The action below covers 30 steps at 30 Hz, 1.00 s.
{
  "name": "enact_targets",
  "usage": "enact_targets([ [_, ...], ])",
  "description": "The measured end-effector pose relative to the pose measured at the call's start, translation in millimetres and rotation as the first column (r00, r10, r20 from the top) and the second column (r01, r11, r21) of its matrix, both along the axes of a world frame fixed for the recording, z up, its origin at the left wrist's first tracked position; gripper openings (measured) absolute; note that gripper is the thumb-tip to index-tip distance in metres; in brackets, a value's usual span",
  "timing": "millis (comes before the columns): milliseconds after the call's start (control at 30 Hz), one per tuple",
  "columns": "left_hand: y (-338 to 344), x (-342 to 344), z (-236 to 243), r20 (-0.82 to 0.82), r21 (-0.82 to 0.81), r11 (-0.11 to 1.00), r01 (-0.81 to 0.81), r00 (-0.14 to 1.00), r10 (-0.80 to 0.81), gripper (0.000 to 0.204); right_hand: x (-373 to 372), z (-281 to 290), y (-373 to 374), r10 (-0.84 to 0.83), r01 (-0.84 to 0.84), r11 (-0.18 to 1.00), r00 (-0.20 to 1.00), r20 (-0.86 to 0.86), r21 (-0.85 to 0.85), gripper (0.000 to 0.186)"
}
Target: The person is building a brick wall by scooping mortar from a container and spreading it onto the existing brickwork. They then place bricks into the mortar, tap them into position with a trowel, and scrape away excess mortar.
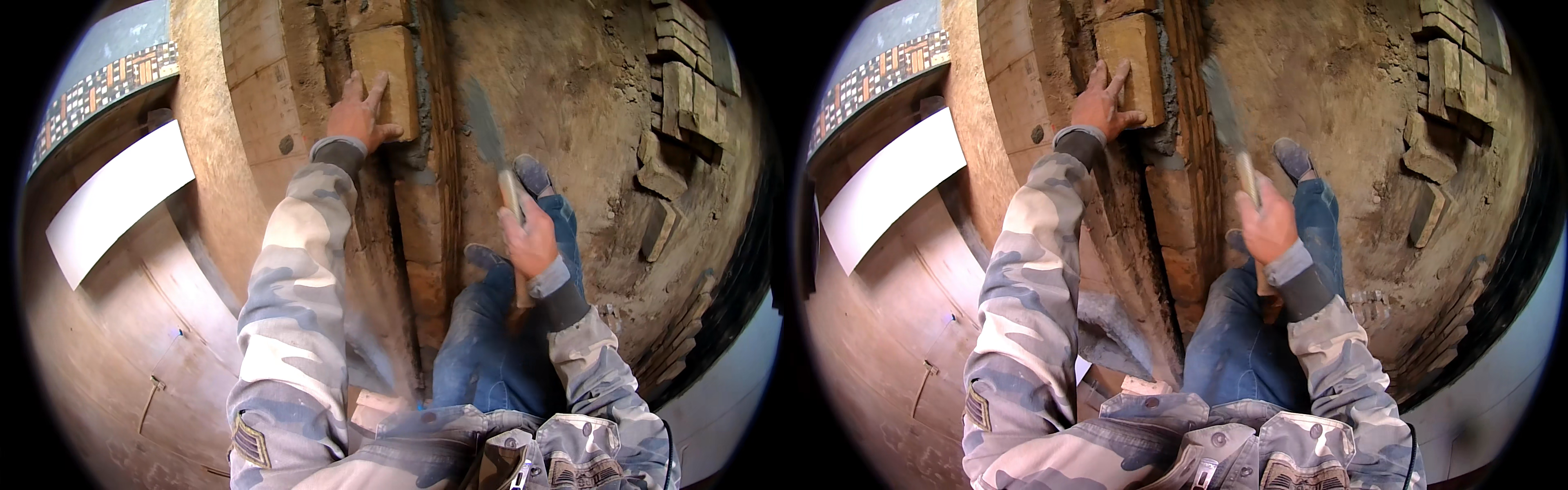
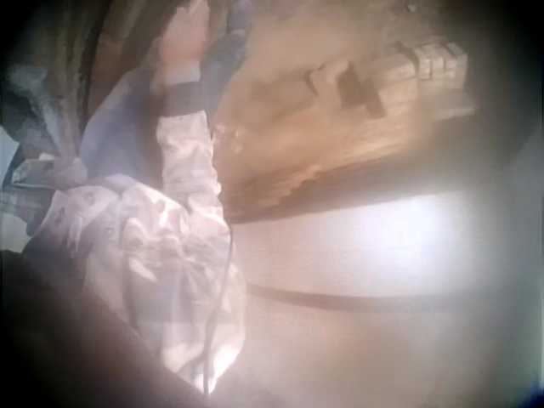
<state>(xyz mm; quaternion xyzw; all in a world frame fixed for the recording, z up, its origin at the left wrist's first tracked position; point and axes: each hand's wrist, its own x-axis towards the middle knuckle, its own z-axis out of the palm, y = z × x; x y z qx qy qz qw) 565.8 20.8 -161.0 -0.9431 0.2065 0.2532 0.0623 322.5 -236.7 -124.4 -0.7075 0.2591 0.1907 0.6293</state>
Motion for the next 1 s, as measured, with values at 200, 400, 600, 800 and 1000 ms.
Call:
enact_targets([
  [200,-0.4,0.3,3.4,0.013,-0.05,0.997,-0.051,0.999,0.051,0.108,74.7,42.0,29.6,0.028,-0.026,1.0,0.958,0.285,-0.008,0.032],
  [400,14.7,-20.0,-3.2,0.003,-0.104,0.992,-0.076,0.997,0.077,0.1,47.4,22.1,20.7,0.153,-0.138,0.979,0.983,0.096,-0.15,0.031],
  [600,25.4,-26.2,-10.3,0.018,-0.193,0.976,-0.096,0.995,0.101,0.095,81.5,51.2,16.7,0.054,-0.036,0.997,0.962,0.268,-0.07,0.03],
  [800,26.0,-32.5,-10.3,0.033,-0.246,0.961,-0.129,0.989,0.142,0.095,142.9,31.7,58.8,0.126,-0.07,0.988,0.875,0.467,-0.134,0.03],
  [1000,25.3,-31.2,-14.0,0.04,-0.254,0.959,-0.126,0.989,0.14,0.095,149.1,-21.4,91.4,0.344,-0.273,0.881,0.93,0.127,-0.387,0.033],
])
